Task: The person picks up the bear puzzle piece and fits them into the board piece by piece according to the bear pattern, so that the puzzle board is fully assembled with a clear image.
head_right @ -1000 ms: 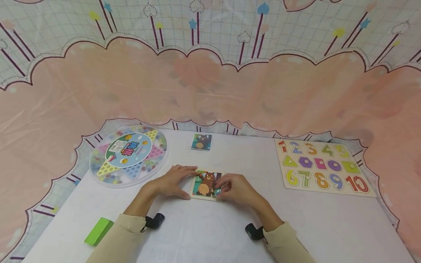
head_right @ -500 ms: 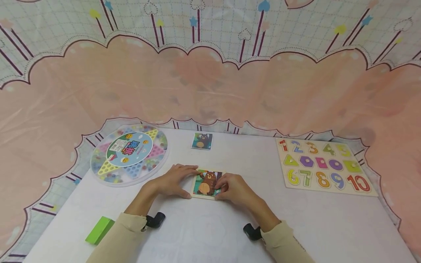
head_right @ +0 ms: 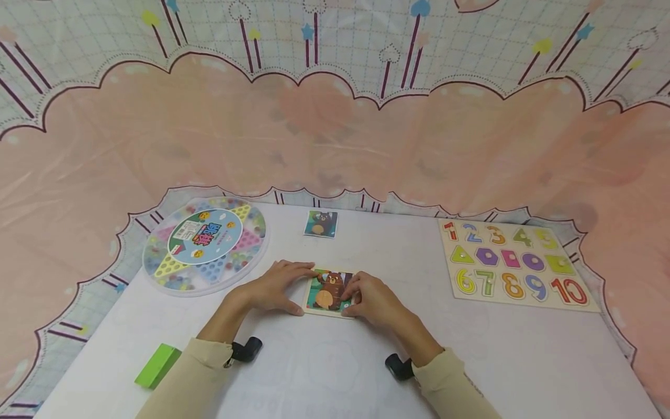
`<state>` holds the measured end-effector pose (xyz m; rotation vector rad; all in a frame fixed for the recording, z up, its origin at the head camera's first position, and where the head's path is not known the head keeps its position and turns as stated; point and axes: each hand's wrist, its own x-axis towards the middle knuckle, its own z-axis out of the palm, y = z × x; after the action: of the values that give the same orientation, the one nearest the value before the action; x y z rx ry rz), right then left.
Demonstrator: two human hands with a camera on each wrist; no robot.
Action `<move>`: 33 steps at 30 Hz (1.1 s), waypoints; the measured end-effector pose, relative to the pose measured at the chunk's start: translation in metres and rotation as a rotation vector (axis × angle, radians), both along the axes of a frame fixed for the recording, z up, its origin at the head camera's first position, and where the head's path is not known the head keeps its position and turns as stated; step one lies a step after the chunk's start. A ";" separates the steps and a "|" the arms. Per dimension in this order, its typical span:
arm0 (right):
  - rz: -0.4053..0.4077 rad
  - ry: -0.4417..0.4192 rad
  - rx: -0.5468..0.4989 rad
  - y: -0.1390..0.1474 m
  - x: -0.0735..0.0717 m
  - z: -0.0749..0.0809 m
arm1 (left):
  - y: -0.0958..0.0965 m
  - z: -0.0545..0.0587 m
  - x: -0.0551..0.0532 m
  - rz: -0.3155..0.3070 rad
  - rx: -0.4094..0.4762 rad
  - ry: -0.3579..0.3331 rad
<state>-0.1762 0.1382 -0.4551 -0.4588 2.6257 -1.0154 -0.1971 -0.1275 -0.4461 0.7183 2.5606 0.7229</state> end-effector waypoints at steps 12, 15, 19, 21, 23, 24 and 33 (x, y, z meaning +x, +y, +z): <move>0.031 -0.029 -0.039 0.002 0.001 -0.003 | -0.001 -0.001 0.001 0.006 0.004 -0.012; 0.054 -0.026 -0.043 0.004 0.001 -0.003 | -0.001 -0.001 0.001 0.008 0.002 -0.010; 0.116 -0.020 -0.050 0.011 0.002 -0.001 | -0.001 0.000 0.000 0.002 -0.006 -0.005; 0.136 -0.027 -0.061 0.016 0.003 0.001 | 0.000 0.000 -0.001 0.000 -0.010 -0.004; 0.136 -0.035 -0.078 0.020 0.004 0.002 | 0.000 0.000 -0.002 0.001 -0.011 -0.007; 0.129 -0.037 -0.086 0.022 0.004 0.002 | 0.000 0.000 -0.002 0.002 -0.012 -0.008; -0.025 0.064 -0.039 0.034 0.009 0.004 | -0.003 -0.002 0.003 0.001 -0.009 0.004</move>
<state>-0.1676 0.1720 -0.4516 -0.4763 2.6785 -1.0794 -0.1943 -0.1303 -0.4481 0.7167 2.5661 0.7103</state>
